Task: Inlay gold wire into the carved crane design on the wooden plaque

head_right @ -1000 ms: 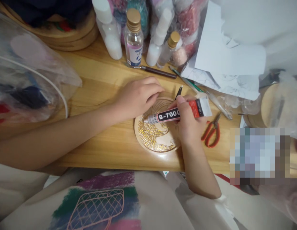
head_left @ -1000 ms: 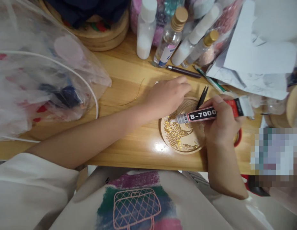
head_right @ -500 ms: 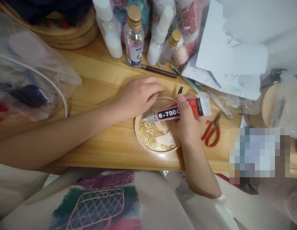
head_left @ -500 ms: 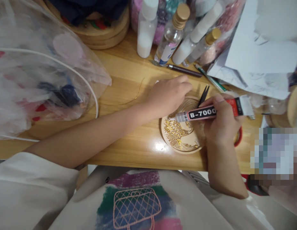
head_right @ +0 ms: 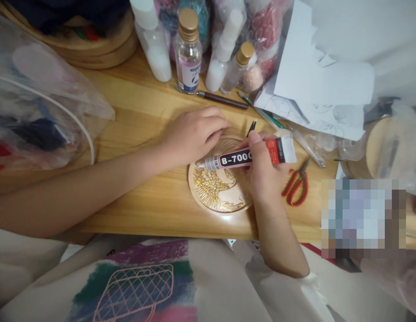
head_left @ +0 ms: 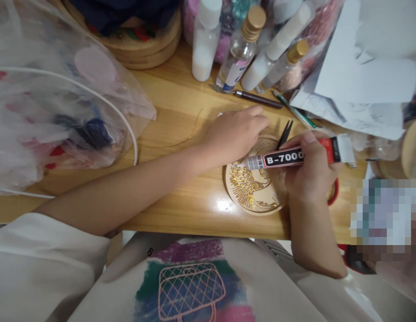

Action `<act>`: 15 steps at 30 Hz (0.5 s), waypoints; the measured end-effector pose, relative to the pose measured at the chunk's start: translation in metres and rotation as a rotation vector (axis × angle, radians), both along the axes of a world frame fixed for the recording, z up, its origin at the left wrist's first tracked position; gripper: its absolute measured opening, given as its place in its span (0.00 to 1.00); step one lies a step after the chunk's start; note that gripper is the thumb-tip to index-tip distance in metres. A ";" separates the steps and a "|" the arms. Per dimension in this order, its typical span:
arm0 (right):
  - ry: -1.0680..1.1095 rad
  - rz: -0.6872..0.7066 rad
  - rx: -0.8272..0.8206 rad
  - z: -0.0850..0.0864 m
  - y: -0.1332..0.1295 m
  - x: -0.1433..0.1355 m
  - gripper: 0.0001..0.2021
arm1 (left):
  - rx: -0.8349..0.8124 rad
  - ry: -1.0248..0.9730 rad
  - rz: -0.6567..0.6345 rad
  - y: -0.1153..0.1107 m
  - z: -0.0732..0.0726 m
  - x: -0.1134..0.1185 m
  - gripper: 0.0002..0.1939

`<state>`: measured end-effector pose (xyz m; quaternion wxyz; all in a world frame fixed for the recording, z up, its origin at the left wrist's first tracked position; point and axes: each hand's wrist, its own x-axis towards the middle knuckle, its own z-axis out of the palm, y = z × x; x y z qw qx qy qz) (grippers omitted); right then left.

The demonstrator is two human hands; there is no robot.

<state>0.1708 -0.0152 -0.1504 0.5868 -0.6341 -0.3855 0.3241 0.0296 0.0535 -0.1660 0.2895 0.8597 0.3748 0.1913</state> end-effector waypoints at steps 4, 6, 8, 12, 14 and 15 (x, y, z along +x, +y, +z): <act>0.016 -0.016 0.021 0.000 0.000 0.001 0.08 | -0.014 0.047 0.017 0.000 0.003 0.000 0.18; 0.013 -0.008 -0.002 0.001 0.000 0.002 0.08 | -0.017 0.067 0.015 0.000 0.004 0.000 0.17; 0.017 -0.016 -0.004 0.002 -0.001 0.002 0.07 | -0.012 0.072 0.016 0.000 0.004 0.000 0.17; 0.028 -0.041 0.003 0.004 0.001 0.002 0.07 | 0.007 0.044 0.014 0.000 0.004 0.000 0.16; 0.023 -0.047 0.009 0.004 0.002 0.002 0.07 | 0.001 0.050 0.010 0.000 0.004 0.000 0.15; 0.021 -0.049 0.014 0.003 0.002 0.002 0.07 | -0.005 0.057 0.009 0.000 0.005 0.000 0.15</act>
